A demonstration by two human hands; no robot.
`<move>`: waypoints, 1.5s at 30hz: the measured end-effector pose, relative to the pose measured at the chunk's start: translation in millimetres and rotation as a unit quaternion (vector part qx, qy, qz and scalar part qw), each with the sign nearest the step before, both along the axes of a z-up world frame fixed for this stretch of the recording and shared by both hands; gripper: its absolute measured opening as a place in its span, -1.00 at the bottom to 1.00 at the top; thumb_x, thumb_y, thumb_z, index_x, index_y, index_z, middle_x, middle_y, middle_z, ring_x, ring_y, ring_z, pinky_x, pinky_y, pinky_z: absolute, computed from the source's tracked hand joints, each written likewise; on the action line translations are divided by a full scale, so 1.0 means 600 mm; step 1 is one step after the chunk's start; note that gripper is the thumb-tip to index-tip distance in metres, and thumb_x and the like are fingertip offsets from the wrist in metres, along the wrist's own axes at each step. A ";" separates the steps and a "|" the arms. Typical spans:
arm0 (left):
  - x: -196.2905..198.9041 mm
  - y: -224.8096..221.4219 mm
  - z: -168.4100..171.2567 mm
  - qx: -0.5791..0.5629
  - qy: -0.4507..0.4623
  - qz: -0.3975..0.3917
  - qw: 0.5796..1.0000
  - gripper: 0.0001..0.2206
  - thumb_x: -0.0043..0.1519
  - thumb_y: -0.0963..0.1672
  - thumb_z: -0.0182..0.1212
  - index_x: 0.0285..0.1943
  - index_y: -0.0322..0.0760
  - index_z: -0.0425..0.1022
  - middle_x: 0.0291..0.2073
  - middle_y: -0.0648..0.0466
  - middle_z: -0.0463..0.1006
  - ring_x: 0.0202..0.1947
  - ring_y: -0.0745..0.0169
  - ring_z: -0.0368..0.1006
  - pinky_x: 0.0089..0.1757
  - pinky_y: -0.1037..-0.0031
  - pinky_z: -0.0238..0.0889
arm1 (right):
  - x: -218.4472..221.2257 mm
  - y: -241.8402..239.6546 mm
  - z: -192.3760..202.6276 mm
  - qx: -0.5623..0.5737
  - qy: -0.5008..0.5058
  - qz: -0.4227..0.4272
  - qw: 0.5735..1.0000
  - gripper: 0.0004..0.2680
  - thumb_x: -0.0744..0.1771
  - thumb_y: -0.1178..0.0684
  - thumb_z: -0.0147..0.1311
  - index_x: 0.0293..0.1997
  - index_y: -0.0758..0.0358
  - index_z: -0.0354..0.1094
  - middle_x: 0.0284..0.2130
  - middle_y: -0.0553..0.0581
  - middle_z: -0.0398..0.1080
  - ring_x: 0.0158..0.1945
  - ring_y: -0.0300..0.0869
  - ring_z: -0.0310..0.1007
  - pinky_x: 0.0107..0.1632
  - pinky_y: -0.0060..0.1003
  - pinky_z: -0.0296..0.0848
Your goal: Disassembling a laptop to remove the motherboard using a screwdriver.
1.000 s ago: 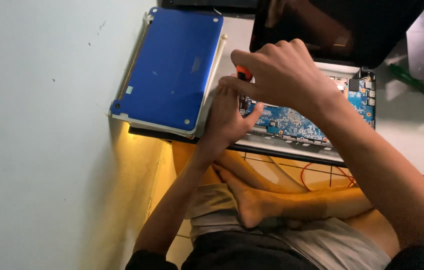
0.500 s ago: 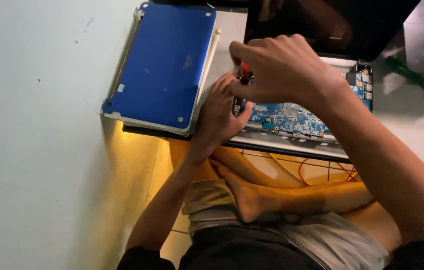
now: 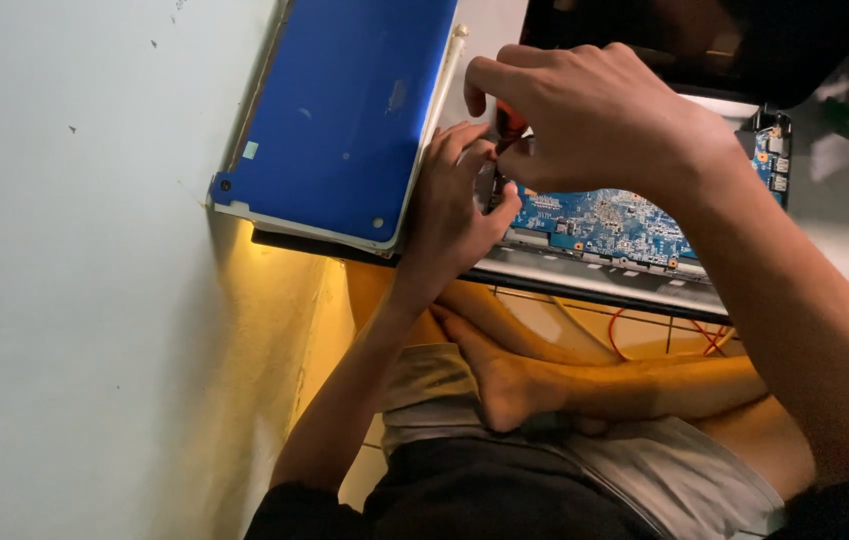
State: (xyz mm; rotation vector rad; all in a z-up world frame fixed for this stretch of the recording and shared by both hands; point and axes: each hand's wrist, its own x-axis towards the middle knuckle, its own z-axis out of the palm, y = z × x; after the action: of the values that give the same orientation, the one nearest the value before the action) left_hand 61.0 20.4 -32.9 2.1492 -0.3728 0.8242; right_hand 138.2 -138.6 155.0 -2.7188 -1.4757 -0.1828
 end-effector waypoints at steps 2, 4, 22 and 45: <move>-0.004 0.000 -0.001 0.010 -0.012 0.000 1.000 -0.17 0.26 -0.27 0.60 0.62 0.04 0.11 0.51 0.02 0.39 0.58 -0.18 0.40 0.52 0.03 0.40 | -0.002 -0.004 0.008 -0.026 -0.006 -0.023 0.999 -0.62 0.32 -0.23 0.38 0.15 0.17 0.61 -0.18 0.16 0.75 -0.62 0.08 0.64 -0.60 -0.08 0.43; -0.011 -0.001 0.024 0.001 0.035 0.000 0.999 -0.37 0.27 -0.23 0.55 0.49 -0.16 0.31 0.46 -0.12 0.45 0.56 -0.26 0.40 0.55 -0.04 0.29 | 0.004 -0.006 0.003 -0.056 -0.024 -0.049 0.997 -0.54 0.45 -0.48 0.19 0.11 0.15 0.65 -0.37 0.16 0.71 -0.71 0.05 0.60 -0.57 -0.18 0.37; -0.016 -0.004 0.053 -0.015 0.046 -0.001 0.999 -0.60 0.25 -0.24 0.53 0.19 -0.24 0.42 0.36 -0.06 0.54 0.49 -0.23 0.44 0.55 -0.07 0.21 | 0.010 -0.012 -0.006 -0.002 -0.052 -0.009 0.999 -0.74 0.48 -0.15 0.30 0.09 0.28 0.61 -0.40 0.15 0.64 -0.76 -0.07 0.42 -0.65 -0.22 0.27; -0.019 0.004 0.053 -0.052 0.081 -0.036 0.995 -0.68 0.48 -0.17 -0.13 0.23 -0.40 0.55 0.34 -0.28 0.58 0.43 -0.31 0.45 0.62 -0.20 -0.03 | 0.005 -0.005 -0.004 -0.004 0.017 -0.053 0.998 -0.64 0.64 -0.25 0.21 0.10 0.36 0.53 -0.53 0.29 0.64 -0.75 0.01 0.58 -0.65 -0.14 0.51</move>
State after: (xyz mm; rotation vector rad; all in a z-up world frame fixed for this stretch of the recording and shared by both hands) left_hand 49.7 22.7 -1.3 2.0767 -0.3143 0.6116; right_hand 141.1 -141.6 152.9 -2.7939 -1.3266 -0.1350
